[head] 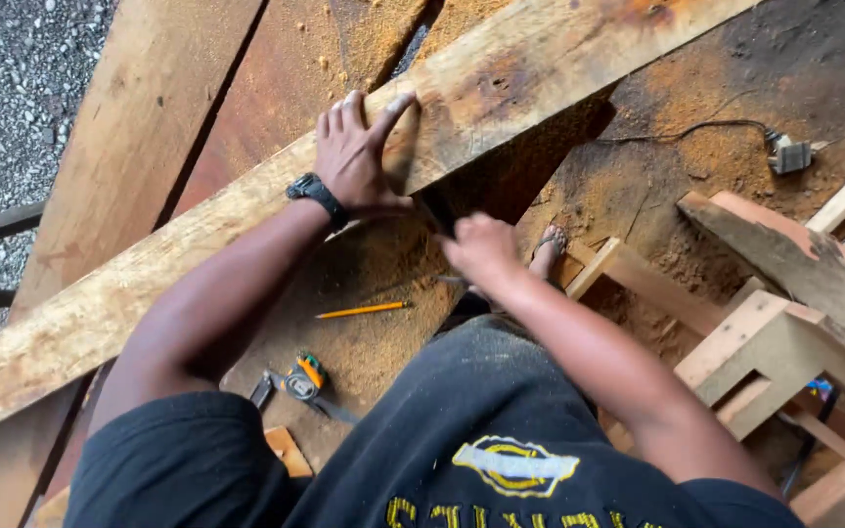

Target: The person measures and marks a wooden plank using a tape measure, pencil, and square. They then use a circular saw to cut the plank along the marked lines. The person repeats this process, measuring, marking, and cutting the wood into smaller pieces.

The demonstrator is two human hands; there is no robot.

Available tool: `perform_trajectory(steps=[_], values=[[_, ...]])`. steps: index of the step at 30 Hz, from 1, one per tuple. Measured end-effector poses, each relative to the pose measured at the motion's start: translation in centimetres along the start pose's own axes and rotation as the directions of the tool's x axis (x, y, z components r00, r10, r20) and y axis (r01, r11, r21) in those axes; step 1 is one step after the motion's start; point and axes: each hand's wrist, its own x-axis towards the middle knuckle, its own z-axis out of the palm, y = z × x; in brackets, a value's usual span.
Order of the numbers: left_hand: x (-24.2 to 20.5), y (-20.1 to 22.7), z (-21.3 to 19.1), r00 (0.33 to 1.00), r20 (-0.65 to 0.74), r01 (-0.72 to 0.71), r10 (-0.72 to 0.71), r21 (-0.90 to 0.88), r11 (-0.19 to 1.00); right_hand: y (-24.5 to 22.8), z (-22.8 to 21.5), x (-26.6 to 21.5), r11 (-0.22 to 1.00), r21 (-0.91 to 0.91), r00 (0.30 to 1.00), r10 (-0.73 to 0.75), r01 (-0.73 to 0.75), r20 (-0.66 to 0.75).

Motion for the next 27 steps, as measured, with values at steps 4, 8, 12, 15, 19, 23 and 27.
perform_trajectory(steps=[4,8,12,15,19,23,27], values=[[-0.5,-0.2,0.7,1.0,-0.027,-0.011,0.011,-0.014,1.0,-2.3,0.3,1.3,0.974,0.225,1.0,-0.003,0.005,-0.008],[-0.4,0.0,0.3,0.999,-0.042,-0.022,0.019,-0.052,0.998,4.8,4.1,0.8,0.933,-0.127,0.764,-0.35,0.337,-0.541],[-0.9,0.4,0.8,0.998,-0.055,0.031,-0.035,-0.071,0.997,3.9,-3.2,-5.3,0.843,-0.036,0.786,-0.515,0.537,-0.343],[-0.7,-0.1,0.9,0.991,-0.134,-0.027,0.02,-0.047,0.999,5.5,3.4,-2.6,0.684,-0.16,0.642,-0.726,0.712,-0.247],[-1.4,0.1,1.4,0.988,-0.15,0.01,-0.022,-0.082,0.997,7.7,5.4,0.0,0.575,-0.093,0.558,-0.814,0.813,-0.16],[-2.0,-0.5,0.4,0.987,-0.158,-0.05,0.039,-0.066,0.997,6.4,2.0,2.4,0.689,0.382,0.728,-0.683,0.616,0.057],[-4.0,-0.7,2.3,0.991,-0.13,-0.027,0.02,-0.056,0.998,7.2,3.6,1.9,0.705,0.156,0.709,-0.704,0.692,0.036]])
